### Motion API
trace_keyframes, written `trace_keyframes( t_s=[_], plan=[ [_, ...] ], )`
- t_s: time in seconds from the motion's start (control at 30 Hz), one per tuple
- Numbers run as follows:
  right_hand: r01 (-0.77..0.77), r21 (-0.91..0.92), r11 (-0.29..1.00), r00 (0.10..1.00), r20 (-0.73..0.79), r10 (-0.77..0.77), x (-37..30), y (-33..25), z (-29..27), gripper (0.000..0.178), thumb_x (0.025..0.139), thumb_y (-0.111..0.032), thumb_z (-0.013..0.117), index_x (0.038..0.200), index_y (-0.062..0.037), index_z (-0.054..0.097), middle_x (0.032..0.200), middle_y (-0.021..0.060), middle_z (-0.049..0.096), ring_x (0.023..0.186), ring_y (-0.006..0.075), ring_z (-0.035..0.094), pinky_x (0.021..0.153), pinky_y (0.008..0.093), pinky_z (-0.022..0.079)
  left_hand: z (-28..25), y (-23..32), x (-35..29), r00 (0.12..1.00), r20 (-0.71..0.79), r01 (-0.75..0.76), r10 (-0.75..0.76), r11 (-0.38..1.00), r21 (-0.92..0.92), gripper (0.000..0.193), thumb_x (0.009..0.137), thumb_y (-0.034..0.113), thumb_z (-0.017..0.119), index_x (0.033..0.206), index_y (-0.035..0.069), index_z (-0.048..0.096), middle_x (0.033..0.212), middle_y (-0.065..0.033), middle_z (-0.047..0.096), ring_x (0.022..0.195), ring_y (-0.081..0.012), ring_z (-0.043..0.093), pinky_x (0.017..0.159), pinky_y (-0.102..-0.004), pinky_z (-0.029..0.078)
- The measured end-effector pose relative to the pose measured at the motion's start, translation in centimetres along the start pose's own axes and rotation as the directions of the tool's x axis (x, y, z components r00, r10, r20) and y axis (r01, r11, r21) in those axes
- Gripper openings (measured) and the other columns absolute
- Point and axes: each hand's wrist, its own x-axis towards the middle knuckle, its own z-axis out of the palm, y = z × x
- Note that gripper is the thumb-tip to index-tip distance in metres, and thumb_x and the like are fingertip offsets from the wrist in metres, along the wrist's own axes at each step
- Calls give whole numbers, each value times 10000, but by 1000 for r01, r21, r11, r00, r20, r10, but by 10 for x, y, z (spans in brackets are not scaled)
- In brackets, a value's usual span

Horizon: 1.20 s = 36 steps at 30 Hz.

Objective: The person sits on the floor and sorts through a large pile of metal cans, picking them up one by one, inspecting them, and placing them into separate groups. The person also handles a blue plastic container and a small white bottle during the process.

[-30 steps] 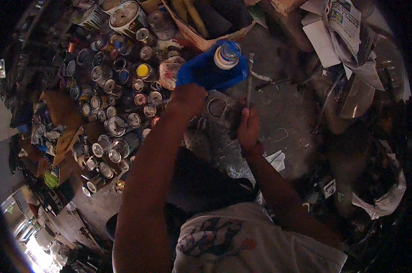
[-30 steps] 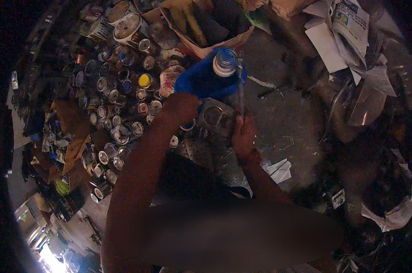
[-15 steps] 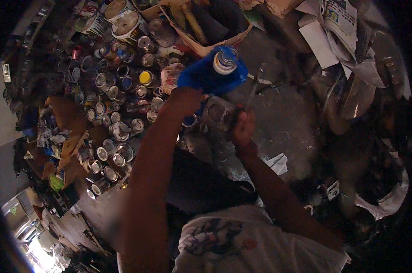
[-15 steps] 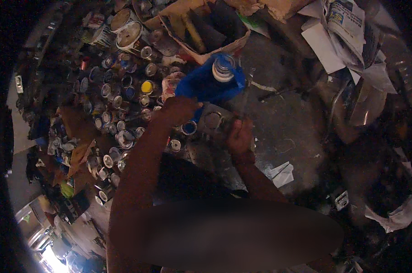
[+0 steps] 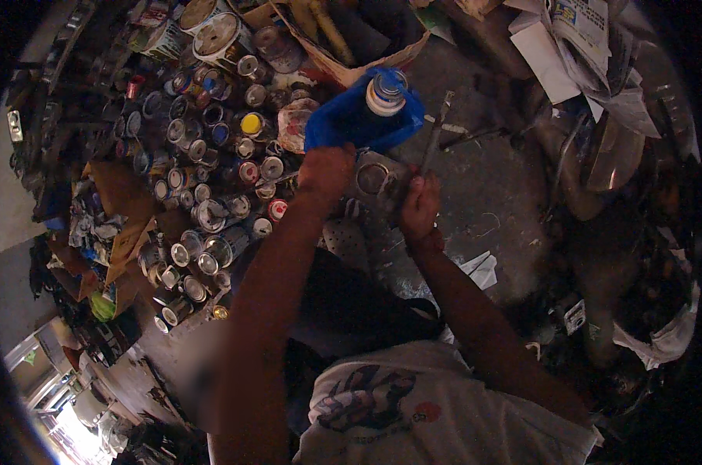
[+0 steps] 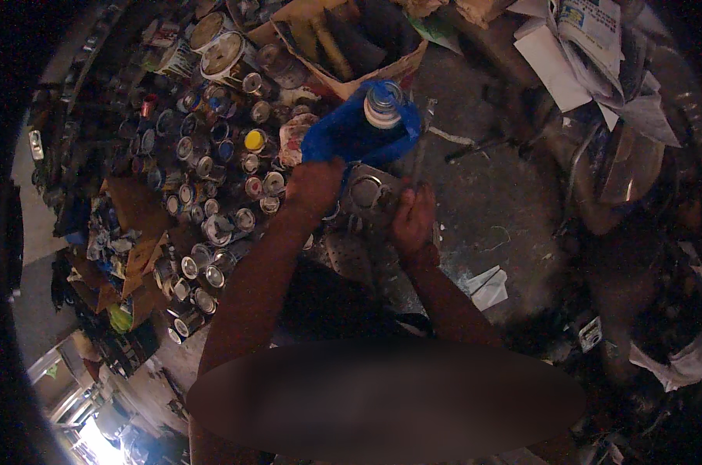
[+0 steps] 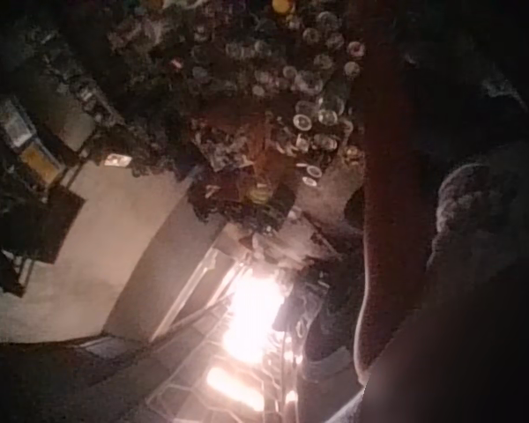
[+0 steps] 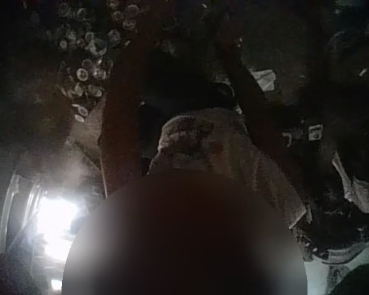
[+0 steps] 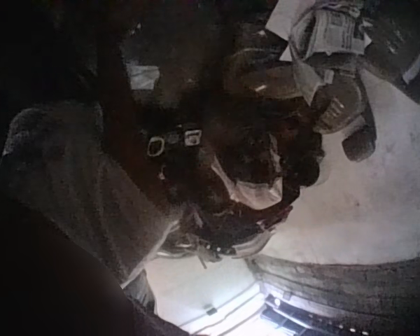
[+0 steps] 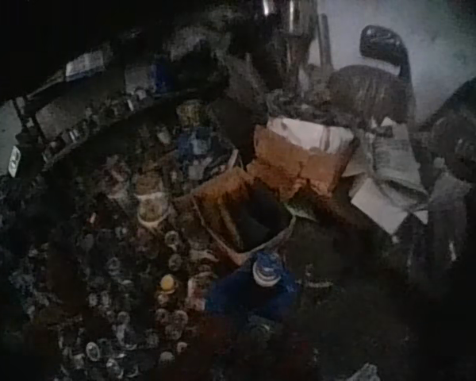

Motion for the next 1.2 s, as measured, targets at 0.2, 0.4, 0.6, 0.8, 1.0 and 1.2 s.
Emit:
trace_keyframes(
  t_s=[0.2, 0.4, 0.6, 0.8, 1.0, 1.2],
  plan=[
    [-96, 12, 995, 989, 111, 94, 0, -2, -4, 431, 1115, -230, 377, 1279, 83, 625, 1246, 367, 577, 1143, 541, 536, 1022, 569, 417, 1, 3, 2, 999, 40, -26, 25, 999, 19, 223, 940, 145, 616, 1122, 45, 697, 937, -159, 778, 889, -316, 782, 731, -447, 629],
    [-115, -30, 993, 984, 131, 118, -4, 0, -4, 418, 1120, -224, 387, 1311, 68, 618, 1320, 380, 563, 1224, 559, 510, 1098, 569, 394, -14, 2, 13, 978, 208, 36, -29, 999, -31, 249, 953, 175, 612, 1101, 49, 767, 1004, -156, 784, 963, -331, 778, 800, -451, 634],
    [-80, -30, 996, 993, 82, 82, -10, 10, 1, 417, 1122, -234, 403, 1328, 55, 622, 1304, 344, 585, 1215, 517, 536, 1083, 527, 412, -19, -20, 46, 936, 351, -9, 41, 996, -90, 287, 955, 223, 603, 1058, 37, 794, 1078, -185, 777, 1039, -358, 758, 911, -492, 603],
    [-47, -8, 999, 998, 48, 48, -5, 15, 4, 445, 1125, -272, 398, 1329, 60, 613, 1239, 302, 617, 1141, 465, 587, 1009, 504, 450, -20, -29, 62, 876, 481, 50, 25, 988, -143, 325, 945, 269, 618, 1084, 31, 789, 1120, -202, 767, 1049, -361, 751, 930, -506, 586],
    [-72, 34, 997, 990, 127, 67, 0, 6, -6, 408, 1126, -240, 391, 1310, 58, 600, 1227, 324, 624, 1108, 509, 594, 951, 546, 473, -19, -9, 13, 974, 225, 15, 8, 995, -103, 279, 951, 239, 623, 1104, 76, 791, 1051, -181, 777, 1020, -354, 754, 884, -497, 598],
    [-455, 235, 859, 890, 111, 441, -21, 9, -64, 325, 1144, -303, 431, 1146, -44, 626, 987, 121, 670, 895, 261, 639, 794, 408, 510, 2, 55, -38, 986, -119, -136, 114, 971, -197, 237, 933, 192, 618, 1099, 107, 765, 961, -145, 774, 949, -352, 757, 829, -498, 603]
  ],
)
